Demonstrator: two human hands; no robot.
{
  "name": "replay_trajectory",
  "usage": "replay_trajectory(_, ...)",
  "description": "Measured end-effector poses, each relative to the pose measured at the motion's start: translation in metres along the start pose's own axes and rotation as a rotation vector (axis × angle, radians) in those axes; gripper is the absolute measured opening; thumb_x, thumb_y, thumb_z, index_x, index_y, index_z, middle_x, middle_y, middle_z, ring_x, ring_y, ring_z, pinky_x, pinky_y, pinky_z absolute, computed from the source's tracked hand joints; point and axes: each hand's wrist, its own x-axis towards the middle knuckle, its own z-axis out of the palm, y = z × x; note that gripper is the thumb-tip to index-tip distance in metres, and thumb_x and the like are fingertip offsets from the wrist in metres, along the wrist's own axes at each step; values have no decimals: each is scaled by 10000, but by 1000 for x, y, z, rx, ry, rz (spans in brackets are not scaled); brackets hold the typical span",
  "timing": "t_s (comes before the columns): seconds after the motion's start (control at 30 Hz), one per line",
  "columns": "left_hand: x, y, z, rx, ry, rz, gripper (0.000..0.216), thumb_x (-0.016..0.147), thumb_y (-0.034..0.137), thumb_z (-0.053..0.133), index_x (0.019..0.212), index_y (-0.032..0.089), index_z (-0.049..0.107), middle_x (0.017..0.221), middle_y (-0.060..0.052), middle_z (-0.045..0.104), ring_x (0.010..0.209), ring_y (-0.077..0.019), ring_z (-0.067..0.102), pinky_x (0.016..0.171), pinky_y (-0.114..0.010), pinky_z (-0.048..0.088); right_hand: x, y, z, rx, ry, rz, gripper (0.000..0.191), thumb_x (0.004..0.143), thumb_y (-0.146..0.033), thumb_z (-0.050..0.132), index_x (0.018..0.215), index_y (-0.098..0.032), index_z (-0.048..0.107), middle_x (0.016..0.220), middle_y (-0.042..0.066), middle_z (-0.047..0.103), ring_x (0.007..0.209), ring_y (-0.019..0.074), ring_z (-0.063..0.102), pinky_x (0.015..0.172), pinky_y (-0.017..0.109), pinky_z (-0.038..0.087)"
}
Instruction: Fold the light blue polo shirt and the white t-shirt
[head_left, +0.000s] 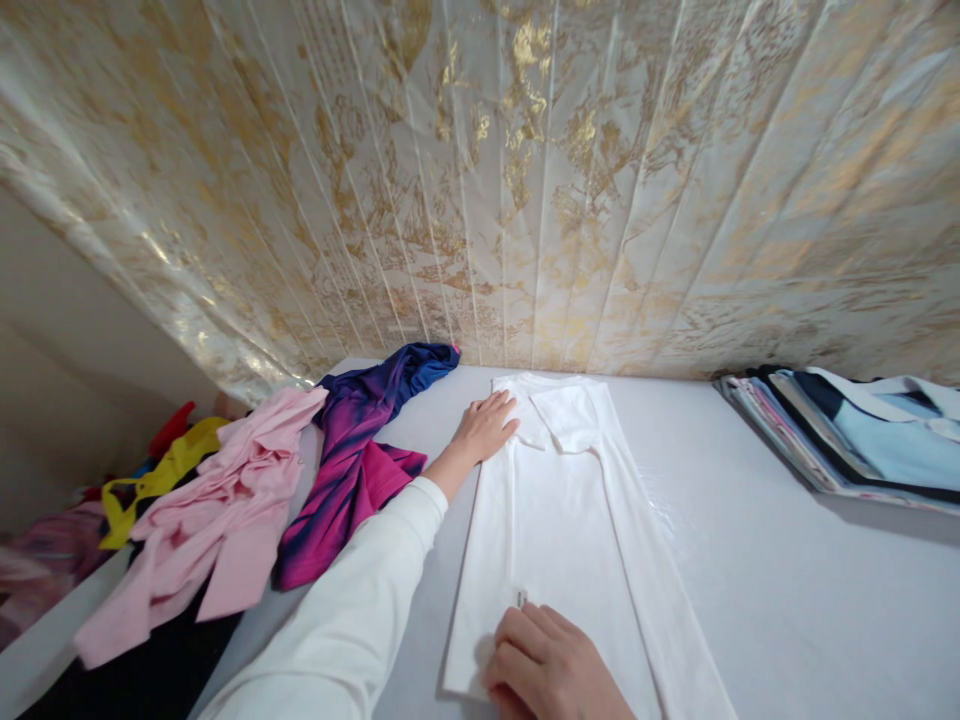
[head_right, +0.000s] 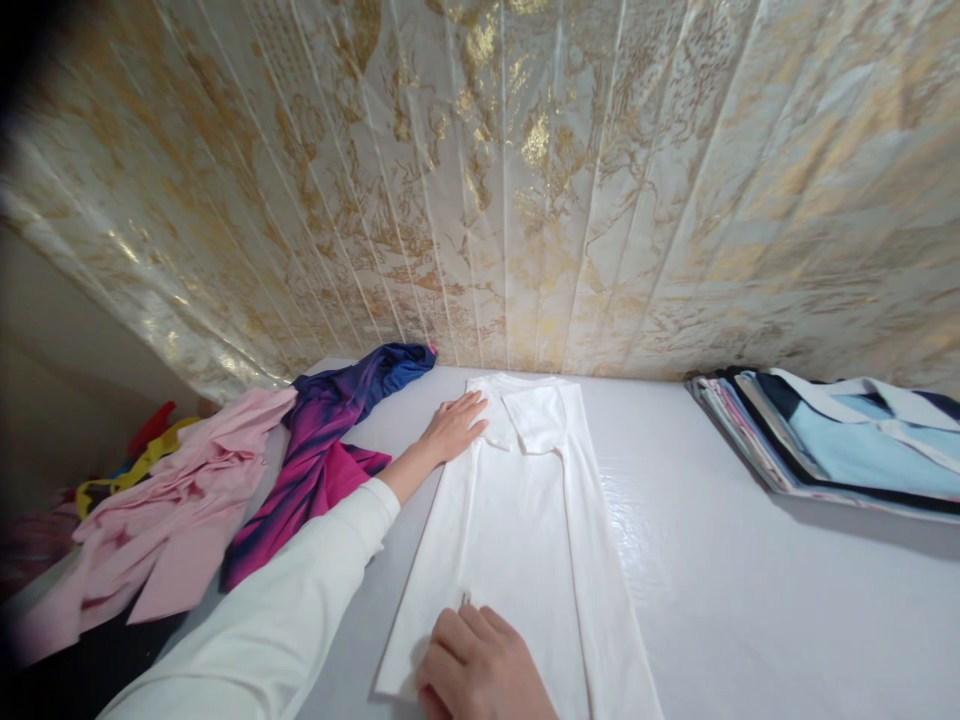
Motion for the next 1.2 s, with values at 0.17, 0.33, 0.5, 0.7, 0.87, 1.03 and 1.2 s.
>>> replay_trajectory(0.17, 1, -1, 2, 16, 4, -3, 470, 988, 388, 330, 1417, 207, 400, 1539, -75, 340, 1428, -199, 265, 1093, -403, 285, 1, -2, -1, -24, -27, -54, 88, 885, -223, 526, 798, -220, 517, 721, -28, 568, 614, 127, 474, 565, 262, 331)
replay_trajectory(0.33, 4, -1, 4, 27, 16, -6, 467, 988, 383, 328, 1424, 226, 392, 1538, -64, 345, 1427, -195, 267, 1092, -404, 285, 11, -7, 4, -140, -35, -59, 189, 828, -327, 625, 745, -222, 490, 702, -30, 553, 632, 147, 444, 579, 293, 314)
replay_trajectory(0.5, 12, -3, 9, 31, 32, -21, 469, 989, 376, 337, 1424, 210, 397, 1533, -83, 351, 1425, -208, 271, 1092, -418, 285, 18, -6, 6, -195, -19, -44, 174, 756, -139, 627, 711, -211, 475, 695, -36, 540, 631, 142, 420, 614, 294, 300)
replay_trajectory(0.7, 22, -8, 13, 16, 58, -26, 446, 996, 375, 383, 1409, 210, 420, 1528, -82, 360, 1421, -204, 277, 1103, -418, 289, 16, 3, -1, -147, 25, -17, 164, 736, -97, 614, 707, -215, 503, 740, -21, 558, 660, 152, 418, 619, 295, 285)
replay_trajectory(0.87, 36, -11, 13, -21, 88, -34, 438, 972, 377, 499, 1365, 186, 466, 1485, -108, 401, 1351, -282, 383, 1094, -526, 303, 20, 9, -2, -181, 85, -46, 168, 784, -100, 587, 691, -213, 505, 718, -14, 542, 643, 150, 394, 602, 299, 268)
replay_trajectory(1.03, 47, -13, 16, -54, 90, -57, 434, 951, 374, 548, 1343, 198, 488, 1463, -106, 415, 1318, -299, 414, 1083, -561, 317, 16, 16, 6, -156, 101, 17, 148, 841, -108, 525, 762, -227, 562, 716, 4, 545, 652, 165, 411, 608, 314, 275)
replay_trajectory(1.2, 48, -13, 18, -76, 80, -69, 460, 954, 401, 532, 1366, 206, 467, 1490, -103, 384, 1351, -304, 371, 1109, -572, 260, 14, 19, 9, -187, 47, 69, 106, 842, -142, 560, 876, -238, 589, 743, 8, 553, 675, 178, 435, 633, 326, 293)
